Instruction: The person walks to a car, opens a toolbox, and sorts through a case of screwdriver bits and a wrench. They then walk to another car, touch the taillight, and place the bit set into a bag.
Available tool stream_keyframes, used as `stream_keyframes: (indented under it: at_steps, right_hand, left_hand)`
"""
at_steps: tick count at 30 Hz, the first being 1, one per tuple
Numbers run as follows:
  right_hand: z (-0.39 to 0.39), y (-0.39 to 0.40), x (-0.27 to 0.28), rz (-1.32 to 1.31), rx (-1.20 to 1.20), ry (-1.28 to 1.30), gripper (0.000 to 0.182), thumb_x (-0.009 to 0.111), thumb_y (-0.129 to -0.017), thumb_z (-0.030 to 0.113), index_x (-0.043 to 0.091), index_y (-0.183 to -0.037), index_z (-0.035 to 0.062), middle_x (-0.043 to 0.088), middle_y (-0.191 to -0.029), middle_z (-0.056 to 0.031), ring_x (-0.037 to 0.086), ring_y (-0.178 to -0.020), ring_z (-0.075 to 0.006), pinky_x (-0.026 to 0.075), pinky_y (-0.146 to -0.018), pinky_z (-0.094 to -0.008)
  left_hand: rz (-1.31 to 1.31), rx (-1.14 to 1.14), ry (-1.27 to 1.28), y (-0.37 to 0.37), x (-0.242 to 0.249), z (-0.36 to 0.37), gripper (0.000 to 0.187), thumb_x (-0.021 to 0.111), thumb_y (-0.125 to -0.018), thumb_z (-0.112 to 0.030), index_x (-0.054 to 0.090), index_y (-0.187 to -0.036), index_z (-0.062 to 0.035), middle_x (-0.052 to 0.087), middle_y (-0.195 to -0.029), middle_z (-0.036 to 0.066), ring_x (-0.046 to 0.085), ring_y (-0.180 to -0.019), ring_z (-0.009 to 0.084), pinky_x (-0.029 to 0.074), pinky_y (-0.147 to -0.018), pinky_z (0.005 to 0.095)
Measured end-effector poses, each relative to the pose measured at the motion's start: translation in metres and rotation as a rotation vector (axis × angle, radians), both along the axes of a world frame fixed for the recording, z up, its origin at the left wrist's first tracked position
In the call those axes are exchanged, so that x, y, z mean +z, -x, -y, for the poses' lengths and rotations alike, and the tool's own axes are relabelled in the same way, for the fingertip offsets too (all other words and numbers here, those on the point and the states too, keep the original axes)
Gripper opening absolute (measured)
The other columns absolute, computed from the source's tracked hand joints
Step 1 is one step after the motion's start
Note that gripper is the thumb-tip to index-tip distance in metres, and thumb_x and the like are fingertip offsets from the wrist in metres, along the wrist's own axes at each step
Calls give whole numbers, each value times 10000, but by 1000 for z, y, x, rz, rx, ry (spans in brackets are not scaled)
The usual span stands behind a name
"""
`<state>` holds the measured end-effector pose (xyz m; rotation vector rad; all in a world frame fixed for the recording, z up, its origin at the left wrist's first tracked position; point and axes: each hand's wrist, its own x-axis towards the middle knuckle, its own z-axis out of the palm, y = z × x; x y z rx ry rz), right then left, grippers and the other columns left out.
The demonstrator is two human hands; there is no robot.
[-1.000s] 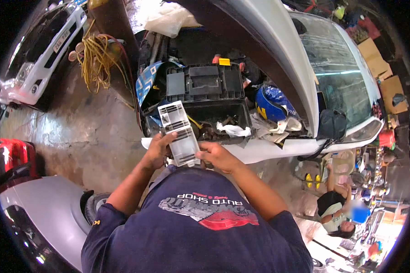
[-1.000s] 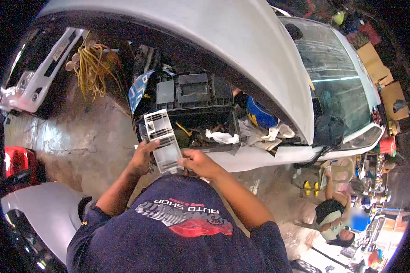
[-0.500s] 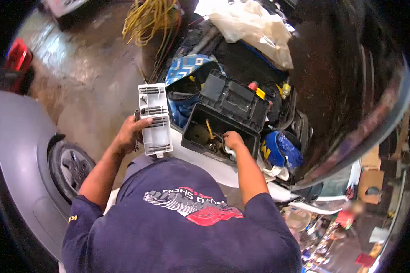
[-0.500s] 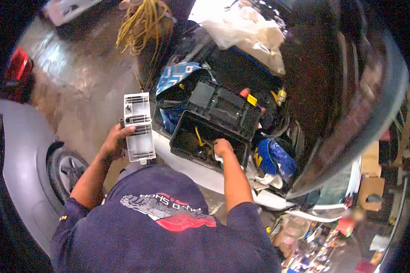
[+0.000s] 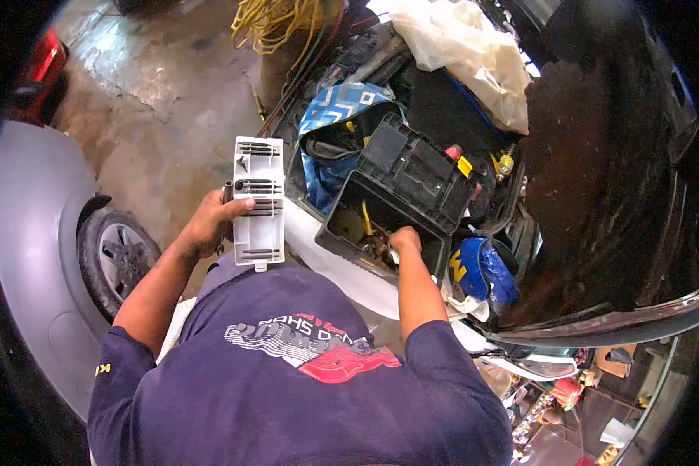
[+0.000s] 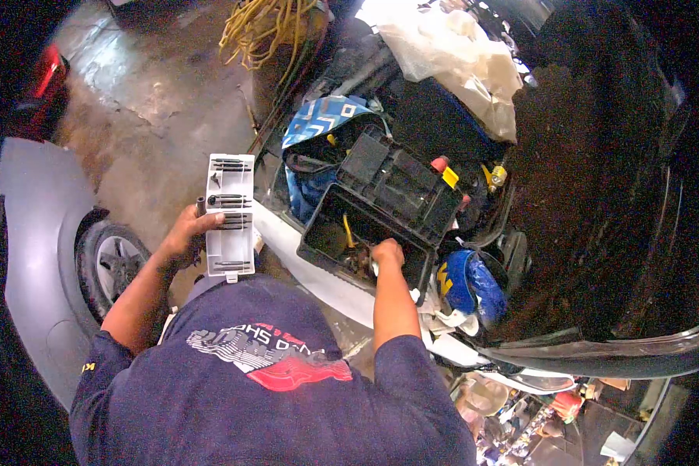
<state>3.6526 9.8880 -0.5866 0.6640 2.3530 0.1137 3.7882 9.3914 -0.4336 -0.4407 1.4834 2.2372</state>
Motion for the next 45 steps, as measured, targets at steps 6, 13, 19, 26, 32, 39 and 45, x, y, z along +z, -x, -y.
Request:
stream_keyframes:
  at_steps: [6, 13, 19, 26, 32, 39, 45]
  right_hand:
    - [-46, -8, -65, -119, 142, 262, 312, 714, -931, 259, 822, -1205, 155, 777, -1236, -201, 758, -1135, -394, 606, -957, -491]
    - [-29, -18, -25, -180, 208, 274, 301, 752, -893, 233, 831, -1169, 142, 799, -1174, -179, 775, -1073, -367, 604, -918, -468]
    - [-19, -43, 53, -547, -58, 336, 348, 857, -867, 220, 824, -1160, 35, 822, -1128, -160, 791, -1000, -303, 596, -894, -397]
    - [-52, -54, 76, -997, -606, 1099, 279, 778, -970, 120, 751, -1215, -11, 744, -940, -36, 639, -674, -117, 497, -594, -283]
    - [-22, -82, 152, -1003, -730, 1495, 184, 772, -988, 129, 729, -1139, 31, 717, -964, -31, 662, -715, -140, 580, -649, -313]
    - [67, -133, 269, -786, -548, 1633, 263, 789, -957, 88, 744, -1187, -29, 768, -981, -75, 685, -740, -137, 579, -675, -280]
    - [89, -155, 310, -626, -466, 1597, 292, 805, -976, 133, 754, -1239, 18, 681, -840, 14, 524, -618, -28, 397, -525, -217]
  left_hand:
    - [-35, -45, 5, 13, 12, -4, 487, 744, -991, -362, 699, -1320, -5, 771, -1181, 99, 744, -996, 201, 613, -896, 383]
    - [-34, -66, -1, 19, 18, -8, 478, 743, -985, -368, 704, -1319, -28, 769, -1158, 86, 744, -941, 187, 619, -802, 355]
    - [-58, -68, 5, 22, 19, -15, 473, 749, -980, -375, 718, -1286, -16, 772, -1106, 78, 739, -895, 178, 600, -743, 341]
    - [-15, -157, -73, 43, 39, -46, 504, 745, -965, -332, 680, -1339, 0, 769, -1201, 121, 740, -1067, 234, 609, -945, 425]
    - [-41, -253, -203, 54, 43, -77, 433, 722, -1000, -274, 682, -1323, 12, 774, -1172, 118, 768, -991, 219, 634, -900, 394]
    - [-40, -345, -259, 54, 77, -112, 493, 733, -975, -238, 643, -1396, 2, 756, -1262, 130, 752, -1103, 233, 608, -998, 413]
    - [-29, -396, -342, 53, 103, -128, 504, 762, -938, -184, 657, -1387, 18, 759, -1268, 138, 743, -1111, 232, 594, -1020, 410]
